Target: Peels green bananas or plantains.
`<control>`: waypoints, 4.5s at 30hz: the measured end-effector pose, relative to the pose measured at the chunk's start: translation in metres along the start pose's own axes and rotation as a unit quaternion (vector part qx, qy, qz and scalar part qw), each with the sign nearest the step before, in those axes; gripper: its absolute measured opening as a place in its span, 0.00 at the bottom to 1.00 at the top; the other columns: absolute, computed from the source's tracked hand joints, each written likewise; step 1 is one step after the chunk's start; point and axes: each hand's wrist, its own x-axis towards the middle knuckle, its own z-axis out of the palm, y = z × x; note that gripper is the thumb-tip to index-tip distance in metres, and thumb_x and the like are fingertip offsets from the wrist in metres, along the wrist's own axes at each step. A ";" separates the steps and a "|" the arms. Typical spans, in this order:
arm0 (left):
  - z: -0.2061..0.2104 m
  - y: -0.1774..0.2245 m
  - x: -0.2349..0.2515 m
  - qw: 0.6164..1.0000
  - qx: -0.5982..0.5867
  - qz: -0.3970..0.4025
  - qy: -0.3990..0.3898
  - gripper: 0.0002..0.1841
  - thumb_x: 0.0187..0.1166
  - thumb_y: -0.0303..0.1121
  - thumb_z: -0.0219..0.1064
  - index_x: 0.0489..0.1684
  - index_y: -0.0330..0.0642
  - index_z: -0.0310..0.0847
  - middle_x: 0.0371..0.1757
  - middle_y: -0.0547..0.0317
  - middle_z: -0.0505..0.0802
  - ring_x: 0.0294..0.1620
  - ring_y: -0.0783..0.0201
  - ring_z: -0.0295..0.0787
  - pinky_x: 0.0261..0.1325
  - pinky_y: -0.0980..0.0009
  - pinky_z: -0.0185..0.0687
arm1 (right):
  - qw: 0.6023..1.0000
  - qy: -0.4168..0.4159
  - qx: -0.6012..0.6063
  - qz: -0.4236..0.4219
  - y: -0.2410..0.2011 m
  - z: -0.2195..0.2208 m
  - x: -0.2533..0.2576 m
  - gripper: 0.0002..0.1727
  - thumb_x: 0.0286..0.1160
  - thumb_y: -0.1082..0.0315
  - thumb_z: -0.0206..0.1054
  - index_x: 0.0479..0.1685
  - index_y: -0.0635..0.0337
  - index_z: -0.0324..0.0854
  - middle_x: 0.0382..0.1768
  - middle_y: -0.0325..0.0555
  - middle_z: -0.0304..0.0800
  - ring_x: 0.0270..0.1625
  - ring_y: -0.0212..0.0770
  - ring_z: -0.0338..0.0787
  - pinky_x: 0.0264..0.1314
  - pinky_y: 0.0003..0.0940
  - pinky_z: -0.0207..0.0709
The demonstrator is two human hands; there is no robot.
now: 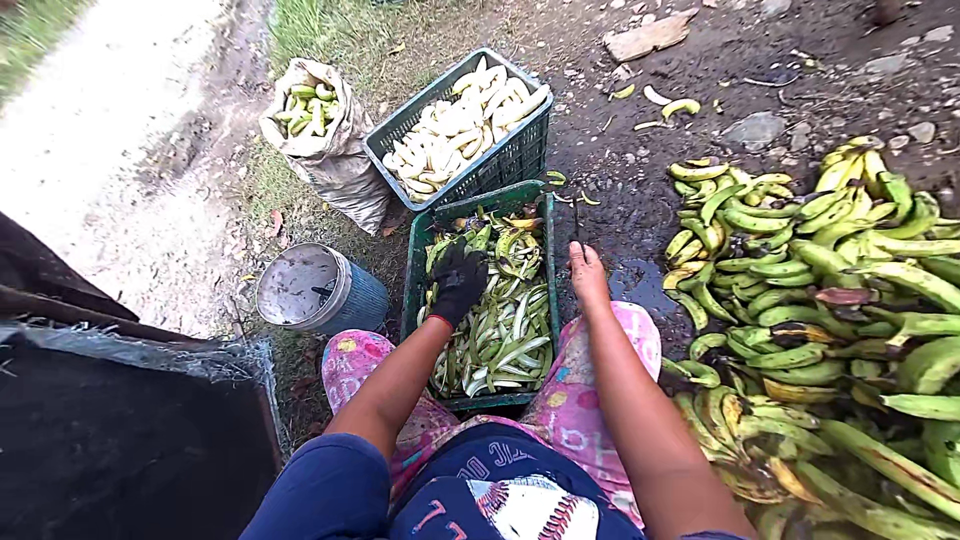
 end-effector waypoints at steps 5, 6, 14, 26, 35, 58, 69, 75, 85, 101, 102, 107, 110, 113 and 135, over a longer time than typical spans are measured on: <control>-0.017 -0.018 -0.004 0.980 -0.056 -0.190 0.006 0.43 0.81 0.59 0.60 0.93 0.55 0.45 0.77 0.30 0.76 0.67 0.29 0.82 0.57 0.30 0.80 | 1.000 -0.014 -0.015 0.000 0.003 0.003 0.007 0.30 0.92 0.46 0.54 0.78 0.61 0.74 0.58 0.61 0.86 0.57 0.53 0.86 0.66 0.56 0.76; -0.015 -0.017 -0.005 0.975 -0.064 -0.211 -0.016 0.43 0.81 0.61 0.60 0.92 0.52 0.47 0.73 0.28 0.79 0.64 0.28 0.83 0.56 0.29 0.80 | 1.000 -0.016 -0.019 -0.005 0.004 0.003 0.007 0.30 0.92 0.47 0.54 0.78 0.61 0.74 0.60 0.62 0.86 0.58 0.55 0.85 0.67 0.57 0.75; -0.019 -0.027 0.003 0.970 -0.091 -0.164 -0.154 0.29 0.88 0.57 0.52 0.64 0.39 0.79 0.54 0.35 0.90 0.57 0.36 0.87 0.58 0.32 0.79 | 0.998 -0.020 -0.051 -0.019 0.012 -0.004 0.008 0.32 0.92 0.45 0.54 0.80 0.62 0.73 0.69 0.66 0.84 0.70 0.61 0.83 0.74 0.63 0.72; -0.041 -0.104 -0.073 0.929 -0.345 -0.055 -0.125 0.21 0.85 0.42 0.62 0.76 0.54 0.76 0.56 0.46 0.90 0.47 0.53 0.89 0.47 0.51 0.86 | 0.990 -0.040 -0.127 -0.039 0.014 0.002 -0.021 0.31 0.81 0.54 0.72 0.78 0.60 0.75 0.61 0.66 0.87 0.61 0.60 0.88 0.67 0.64 0.77; 0.012 -0.089 -0.109 0.940 -0.299 -0.093 -0.135 0.18 0.88 0.50 0.58 0.72 0.62 0.81 0.61 0.54 0.92 0.56 0.54 0.90 0.59 0.42 0.83 | 0.947 -0.017 0.229 0.226 0.102 0.094 -0.137 0.14 0.86 0.63 0.65 0.56 0.64 0.77 0.31 0.46 0.84 0.19 0.35 0.79 0.22 0.29 0.78; 0.008 -0.070 -0.114 0.942 -0.259 -0.081 -0.200 0.22 0.89 0.43 0.58 0.79 0.48 0.74 0.70 0.47 0.87 0.69 0.49 0.85 0.73 0.43 0.76 | 0.937 -0.092 -0.335 -0.035 0.004 0.127 -0.045 0.31 0.78 0.49 0.73 0.71 0.62 0.81 0.69 0.68 0.81 0.71 0.66 0.82 0.71 0.69 0.74; 0.003 -0.022 -0.129 0.945 -0.247 -0.198 -0.086 0.25 0.91 0.51 0.50 0.74 0.43 0.73 0.69 0.35 0.84 0.65 0.36 0.85 0.61 0.35 0.80 | 0.880 -0.236 -0.409 -0.048 0.072 0.060 -0.137 0.28 0.93 0.46 0.48 0.78 0.56 0.72 0.43 0.54 0.92 0.44 0.50 0.93 0.56 0.53 0.85; 0.013 -0.026 -0.130 0.954 -0.236 -0.173 -0.062 0.22 0.91 0.48 0.52 0.66 0.42 0.79 0.63 0.38 0.86 0.60 0.39 0.87 0.58 0.39 0.83 | 0.832 -0.222 -0.506 -0.057 0.048 0.077 -0.138 0.28 0.94 0.46 0.45 0.79 0.54 0.71 0.50 0.58 0.92 0.56 0.57 0.92 0.62 0.59 0.81; 0.008 -0.025 -0.134 0.970 -0.203 -0.114 -0.072 0.19 0.89 0.47 0.56 0.62 0.43 0.81 0.58 0.38 0.86 0.56 0.39 0.87 0.52 0.40 0.85 | 0.805 -0.241 -0.542 -0.014 0.044 0.073 -0.134 0.28 0.95 0.46 0.44 0.77 0.57 0.70 0.47 0.60 0.91 0.54 0.58 0.92 0.62 0.58 0.81; 0.004 -0.021 -0.139 0.963 -0.220 -0.135 -0.075 0.24 0.90 0.50 0.53 0.73 0.42 0.73 0.69 0.37 0.83 0.64 0.39 0.86 0.60 0.39 0.83 | 0.847 -0.241 -0.462 0.104 0.050 0.099 -0.118 0.31 0.95 0.42 0.40 0.73 0.60 0.67 0.35 0.57 0.87 0.33 0.53 0.91 0.41 0.52 0.86; 0.006 -0.023 -0.143 0.958 -0.228 -0.157 -0.077 0.26 0.90 0.52 0.51 0.76 0.43 0.71 0.71 0.36 0.82 0.64 0.39 0.86 0.60 0.40 0.84 | 0.855 -0.243 -0.445 0.106 0.053 0.096 -0.123 0.30 0.95 0.42 0.40 0.73 0.59 0.67 0.35 0.56 0.87 0.32 0.51 0.91 0.40 0.50 0.86; 0.012 -0.031 -0.150 0.945 -0.217 -0.213 -0.123 0.30 0.90 0.58 0.47 0.70 0.41 0.74 0.66 0.37 0.85 0.60 0.38 0.88 0.55 0.37 0.84 | 0.842 -0.228 -0.483 0.068 0.067 0.086 -0.147 0.30 0.94 0.43 0.43 0.74 0.58 0.69 0.41 0.57 0.90 0.44 0.54 0.93 0.53 0.55 0.85; 0.029 -0.038 -0.147 0.948 -0.213 -0.201 -0.129 0.29 0.90 0.58 0.44 0.65 0.41 0.75 0.59 0.38 0.87 0.55 0.39 0.89 0.51 0.37 0.85 | 0.828 -0.224 -0.511 0.050 0.067 0.087 -0.149 0.29 0.95 0.45 0.44 0.75 0.60 0.69 0.46 0.60 0.91 0.52 0.58 0.93 0.58 0.58 0.83; 0.039 -0.044 -0.125 0.949 -0.221 -0.186 -0.128 0.27 0.92 0.51 0.45 0.66 0.38 0.78 0.63 0.37 0.87 0.62 0.40 0.88 0.61 0.40 0.84 | 0.833 -0.232 -0.502 0.038 0.074 0.086 -0.143 0.29 0.95 0.45 0.45 0.75 0.60 0.69 0.43 0.60 0.90 0.50 0.57 0.93 0.57 0.58 0.83; 0.021 -0.037 -0.100 0.930 -0.233 -0.233 -0.163 0.24 0.93 0.44 0.46 0.69 0.33 0.76 0.66 0.37 0.86 0.70 0.44 0.84 0.73 0.45 0.76 | 0.893 -0.237 -0.287 0.251 0.073 0.114 -0.143 0.27 0.96 0.45 0.40 0.69 0.61 0.62 0.27 0.50 0.80 0.19 0.42 0.84 0.27 0.38 0.85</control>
